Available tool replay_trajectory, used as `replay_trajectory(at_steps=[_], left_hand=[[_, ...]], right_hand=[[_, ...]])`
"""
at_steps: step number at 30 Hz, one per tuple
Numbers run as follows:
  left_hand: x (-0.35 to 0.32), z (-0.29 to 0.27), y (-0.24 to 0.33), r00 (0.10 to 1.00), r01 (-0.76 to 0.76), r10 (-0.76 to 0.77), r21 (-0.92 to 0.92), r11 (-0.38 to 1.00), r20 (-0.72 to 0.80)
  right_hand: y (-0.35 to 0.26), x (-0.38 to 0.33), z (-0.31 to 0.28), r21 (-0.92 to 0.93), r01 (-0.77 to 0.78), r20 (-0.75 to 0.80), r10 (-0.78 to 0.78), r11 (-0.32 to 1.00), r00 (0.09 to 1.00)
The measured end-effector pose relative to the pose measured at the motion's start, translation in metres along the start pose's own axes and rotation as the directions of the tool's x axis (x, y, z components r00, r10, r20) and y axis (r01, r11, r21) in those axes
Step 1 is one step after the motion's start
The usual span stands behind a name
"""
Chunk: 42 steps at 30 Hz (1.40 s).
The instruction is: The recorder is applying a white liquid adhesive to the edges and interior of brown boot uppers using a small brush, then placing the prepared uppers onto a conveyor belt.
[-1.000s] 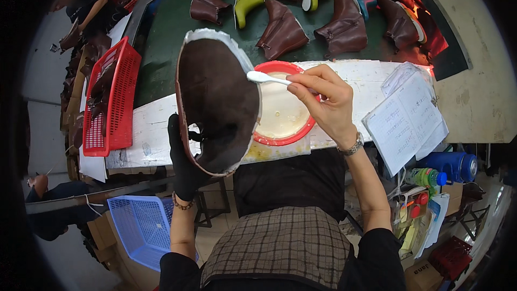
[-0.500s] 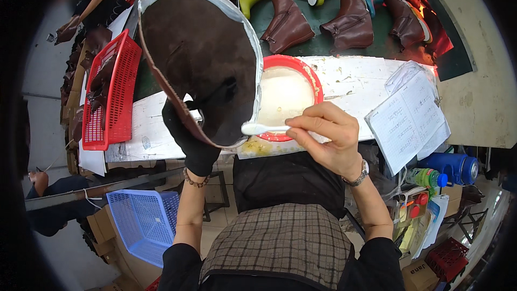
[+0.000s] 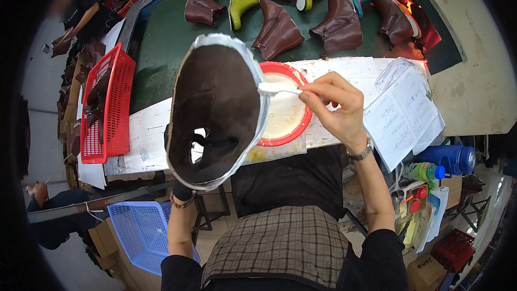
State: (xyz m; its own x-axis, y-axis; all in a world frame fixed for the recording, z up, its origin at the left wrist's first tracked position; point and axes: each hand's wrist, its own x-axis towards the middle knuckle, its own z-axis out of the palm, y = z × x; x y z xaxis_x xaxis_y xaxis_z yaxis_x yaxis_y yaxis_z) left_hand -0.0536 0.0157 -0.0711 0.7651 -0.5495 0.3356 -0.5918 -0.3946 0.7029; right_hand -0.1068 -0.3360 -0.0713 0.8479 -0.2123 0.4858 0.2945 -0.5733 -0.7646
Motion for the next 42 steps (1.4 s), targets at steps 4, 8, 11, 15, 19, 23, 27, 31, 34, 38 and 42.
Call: replay_trajectory(at_steps=[4, 8, 11, 15, 19, 23, 27, 31, 34, 38, 42], left_hand=[[-0.017, -0.023, -0.013, 0.996, -0.028, 0.023, 0.063, 0.998, 0.090], [-0.018, -0.032, -0.031, 0.995, 0.071, -0.066, -0.068, 0.995, 0.072], [-0.022, -0.028, -0.039, 0.988, 0.149, -0.142, -0.166, 0.975, 0.058], [-0.025, -0.019, -0.057, 0.974, 0.227, -0.208, -0.327, 0.918, 0.091], [-0.023, -0.015, -0.071, 0.954, 0.298, -0.274, -0.468, 0.832, 0.120], [-0.039, -0.010, -0.080, 0.932, 0.348, -0.338, -0.591, 0.728, 0.134], [-0.039, 0.008, -0.088, 0.901, 0.405, -0.385, -0.699, 0.589, 0.197], [-0.034, 0.018, -0.079, 0.782, 0.347, -0.544, -0.937, -0.027, 0.305], [-0.030, 0.022, -0.078, 0.774, 0.414, -0.528, -0.910, 0.004, 0.350], [-0.037, 0.023, -0.075, 0.755, 0.500, -0.509, -0.865, 0.040, 0.413], [-0.023, 0.030, -0.079, 0.727, 0.581, -0.494, -0.811, 0.072, 0.477]], right_hand=[[0.019, 0.010, -0.002, -0.171, -0.044, 0.044, 0.052, 0.984, 0.998], [0.034, 0.009, 0.013, -0.504, 0.212, 0.274, -0.078, 0.837, 0.959], [0.019, 0.015, 0.010, -0.545, 0.265, 0.321, -0.094, 0.795, 0.942], [-0.007, 0.024, -0.002, -0.044, 0.045, 0.178, -0.036, 0.998, 0.983], [-0.012, 0.028, 0.002, 0.098, 0.162, 0.185, -0.177, 0.982, 0.967], [-0.007, 0.014, -0.012, 0.022, 0.087, 0.195, -0.090, 0.996, 0.977], [-0.014, 0.024, 0.000, 0.094, 0.056, 0.227, -0.076, 0.994, 0.971], [-0.013, 0.038, 0.009, 0.206, 0.162, 0.262, -0.214, 0.965, 0.941], [-0.019, 0.045, 0.005, 0.173, 0.133, 0.276, -0.178, 0.976, 0.944], [-0.017, 0.043, -0.003, 0.182, 0.183, 0.310, -0.233, 0.966, 0.922], [-0.018, 0.053, 0.000, 0.187, 0.199, 0.351, -0.255, 0.962, 0.901]])
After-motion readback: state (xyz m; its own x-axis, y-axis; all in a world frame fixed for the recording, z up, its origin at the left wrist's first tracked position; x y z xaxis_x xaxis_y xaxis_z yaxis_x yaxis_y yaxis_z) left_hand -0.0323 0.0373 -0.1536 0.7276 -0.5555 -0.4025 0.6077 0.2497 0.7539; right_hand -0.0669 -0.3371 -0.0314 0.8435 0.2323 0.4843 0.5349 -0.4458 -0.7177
